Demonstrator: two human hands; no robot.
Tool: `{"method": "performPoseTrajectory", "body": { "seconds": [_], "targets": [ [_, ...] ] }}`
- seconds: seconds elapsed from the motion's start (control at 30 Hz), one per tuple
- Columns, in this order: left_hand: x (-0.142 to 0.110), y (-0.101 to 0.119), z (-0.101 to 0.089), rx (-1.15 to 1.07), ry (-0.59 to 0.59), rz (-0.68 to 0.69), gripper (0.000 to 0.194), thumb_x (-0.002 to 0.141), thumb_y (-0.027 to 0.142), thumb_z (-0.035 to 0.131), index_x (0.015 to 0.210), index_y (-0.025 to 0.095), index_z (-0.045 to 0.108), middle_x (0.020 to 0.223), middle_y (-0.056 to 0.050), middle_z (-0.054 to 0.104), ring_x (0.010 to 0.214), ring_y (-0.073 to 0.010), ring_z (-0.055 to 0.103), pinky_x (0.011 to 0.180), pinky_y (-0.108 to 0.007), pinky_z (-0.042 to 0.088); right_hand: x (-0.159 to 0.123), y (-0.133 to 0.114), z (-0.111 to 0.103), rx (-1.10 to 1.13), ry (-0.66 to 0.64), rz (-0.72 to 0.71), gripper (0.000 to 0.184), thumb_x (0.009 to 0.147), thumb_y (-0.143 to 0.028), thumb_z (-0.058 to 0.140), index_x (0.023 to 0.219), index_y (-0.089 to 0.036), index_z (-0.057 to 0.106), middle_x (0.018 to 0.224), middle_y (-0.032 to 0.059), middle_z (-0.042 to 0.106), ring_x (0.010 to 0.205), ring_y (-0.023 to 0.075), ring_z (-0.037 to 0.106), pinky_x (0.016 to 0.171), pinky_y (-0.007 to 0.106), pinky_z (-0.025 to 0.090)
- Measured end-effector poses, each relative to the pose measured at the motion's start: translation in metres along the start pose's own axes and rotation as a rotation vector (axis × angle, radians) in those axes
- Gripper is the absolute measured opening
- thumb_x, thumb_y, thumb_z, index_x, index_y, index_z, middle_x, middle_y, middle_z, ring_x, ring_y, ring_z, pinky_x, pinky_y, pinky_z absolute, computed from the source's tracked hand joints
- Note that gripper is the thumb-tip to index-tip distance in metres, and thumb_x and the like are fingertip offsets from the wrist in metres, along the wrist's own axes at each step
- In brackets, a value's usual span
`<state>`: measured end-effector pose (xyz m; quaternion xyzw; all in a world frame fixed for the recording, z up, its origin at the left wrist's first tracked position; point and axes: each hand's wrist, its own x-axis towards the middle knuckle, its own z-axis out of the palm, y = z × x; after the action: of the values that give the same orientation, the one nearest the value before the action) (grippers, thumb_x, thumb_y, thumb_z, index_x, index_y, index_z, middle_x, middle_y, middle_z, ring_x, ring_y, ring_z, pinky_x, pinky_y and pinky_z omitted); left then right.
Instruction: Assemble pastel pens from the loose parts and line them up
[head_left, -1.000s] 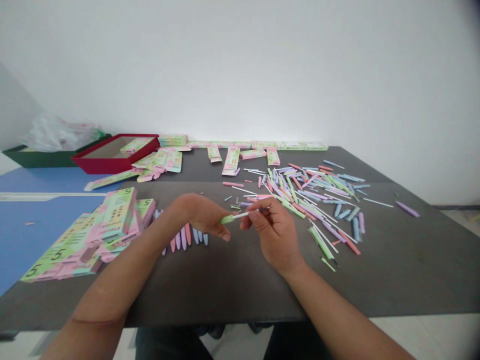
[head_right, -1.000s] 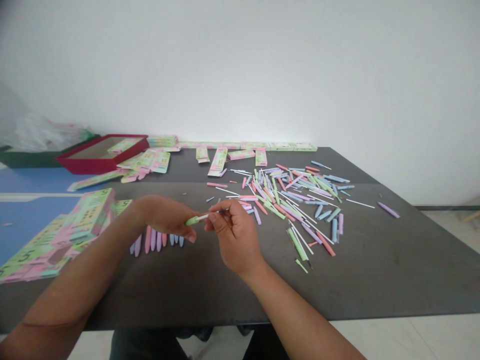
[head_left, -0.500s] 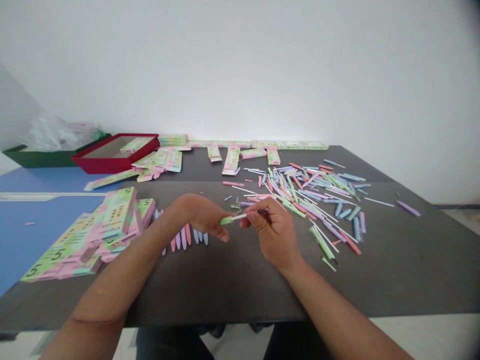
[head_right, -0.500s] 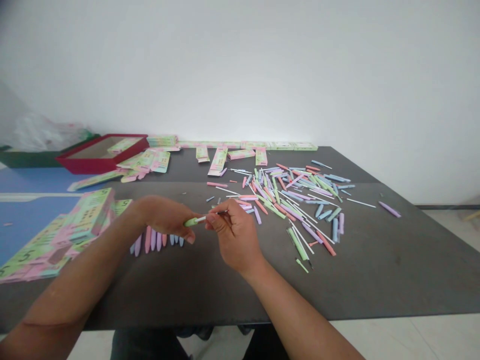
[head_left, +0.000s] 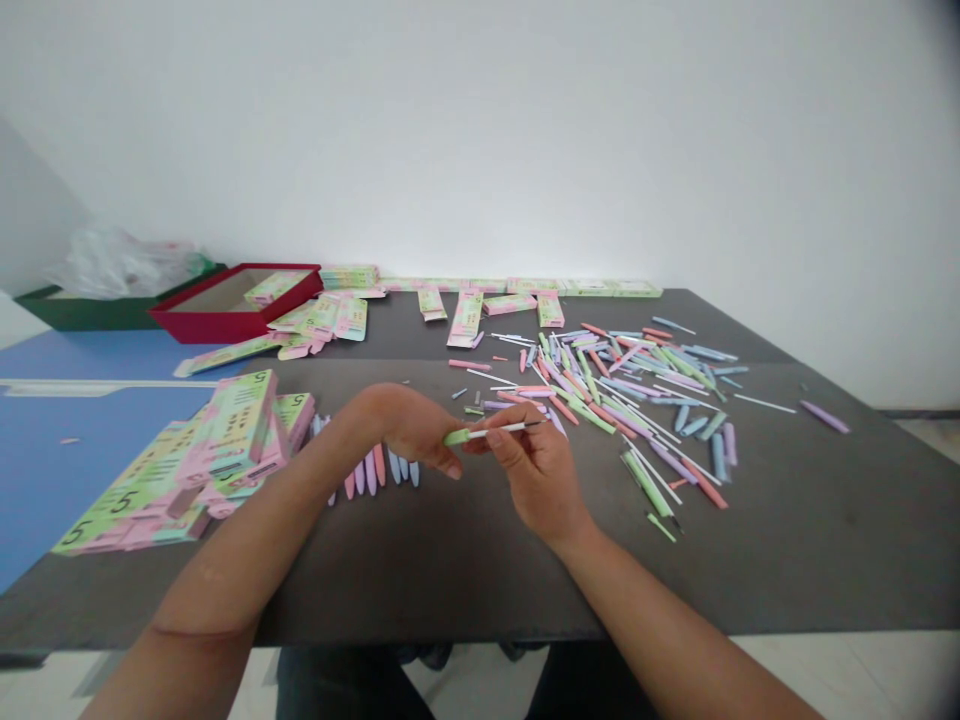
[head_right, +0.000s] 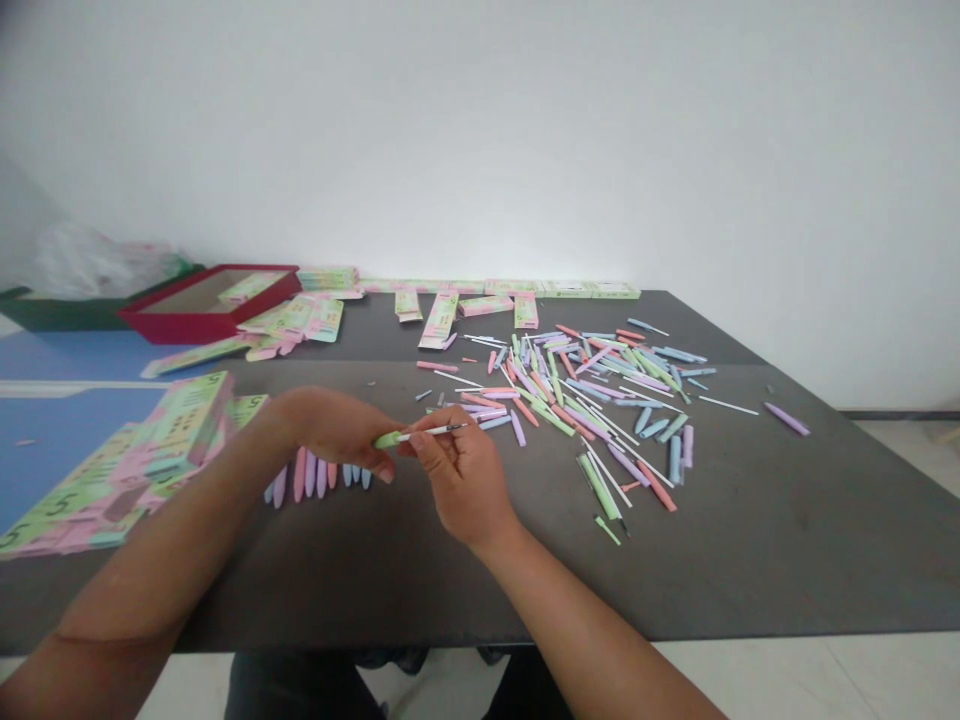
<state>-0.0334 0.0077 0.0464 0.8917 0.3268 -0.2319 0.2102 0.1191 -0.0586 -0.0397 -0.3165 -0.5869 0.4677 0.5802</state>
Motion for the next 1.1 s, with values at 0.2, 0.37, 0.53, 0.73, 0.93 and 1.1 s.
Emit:
{"method": "performPoseTrajectory", "body": {
  "seconds": [0.2, 0.37, 0.53, 0.73, 0.93, 1.1],
  "targets": [
    [-0.003, 0.003, -0.004, 0.008, -0.077, 0.035, 0.027, 0.087, 0.032, 0.051, 0.105, 0.016, 0.063, 0.094, -0.004, 0.070, 0.075, -0.0162, 0.059, 0.068, -0.023, 0.043, -0.006, 0.003, 0.003, -0.003, -0.124, 0.015, 0.029, 0.082, -0.027, 0.059, 0.109, -0.021, 0.048, 0.098, 0.0060, 0.065, 0.086, 0.0158, 0.064, 0.080, 0.034, 0.050],
    [-0.010, 0.001, -0.009, 0.009, -0.060, -0.117, 0.043, 0.084, 0.040, 0.053, 0.119, 0.016, 0.056, 0.093, -0.007, 0.070, 0.073, -0.0183, 0.059, 0.063, -0.025, 0.043, 0.002, 0.000, -0.032, -0.218, -0.069, 0.104, 0.024, 0.083, -0.028, 0.055, 0.106, -0.019, 0.051, 0.091, 0.0048, 0.065, 0.078, 0.0153, 0.062, 0.071, 0.032, 0.050],
    [-0.012, -0.002, -0.009, 0.026, -0.046, -0.191, 0.047, 0.083, 0.046, 0.051, 0.120, 0.017, 0.057, 0.091, -0.008, 0.070, 0.071, -0.0185, 0.060, 0.059, -0.025, 0.041, 0.037, -0.008, -0.095, -0.403, 0.164, 0.131, 0.020, 0.082, -0.033, 0.052, 0.095, -0.018, 0.053, 0.075, 0.0007, 0.062, 0.058, 0.0125, 0.057, 0.057, 0.027, 0.045],
    [-0.012, -0.009, -0.010, 0.017, -0.030, -0.151, 0.054, 0.082, 0.044, 0.051, 0.130, 0.018, 0.048, 0.086, -0.004, 0.070, 0.070, -0.0175, 0.058, 0.057, -0.024, 0.040, 0.055, -0.005, -0.117, -1.045, 0.009, 0.161, 0.014, 0.081, -0.028, 0.049, 0.072, -0.019, 0.055, 0.065, 0.0008, 0.059, 0.058, 0.0135, 0.050, 0.053, 0.025, 0.032],
    [-0.012, -0.010, -0.013, 0.044, -0.048, -0.176, 0.051, 0.085, 0.045, 0.048, 0.127, 0.016, 0.051, 0.083, -0.006, 0.070, 0.069, -0.0188, 0.059, 0.056, -0.024, 0.039, 0.055, 0.018, -0.074, -1.298, -0.277, 0.135, 0.010, 0.082, -0.026, 0.052, 0.078, -0.020, 0.060, 0.073, 0.0058, 0.065, 0.067, 0.0180, 0.057, 0.057, 0.027, 0.033],
    [-0.014, -0.013, -0.014, 0.042, -0.032, -0.151, 0.049, 0.085, 0.044, 0.047, 0.126, 0.016, 0.052, 0.088, -0.005, 0.070, 0.069, -0.0176, 0.058, 0.061, -0.024, 0.041, 0.070, 0.035, -0.030, -1.401, -0.488, 0.036, 0.018, 0.084, -0.030, 0.051, 0.089, -0.020, 0.065, 0.088, 0.0104, 0.068, 0.081, 0.0237, 0.063, 0.066, 0.031, 0.043]
  ]
}}
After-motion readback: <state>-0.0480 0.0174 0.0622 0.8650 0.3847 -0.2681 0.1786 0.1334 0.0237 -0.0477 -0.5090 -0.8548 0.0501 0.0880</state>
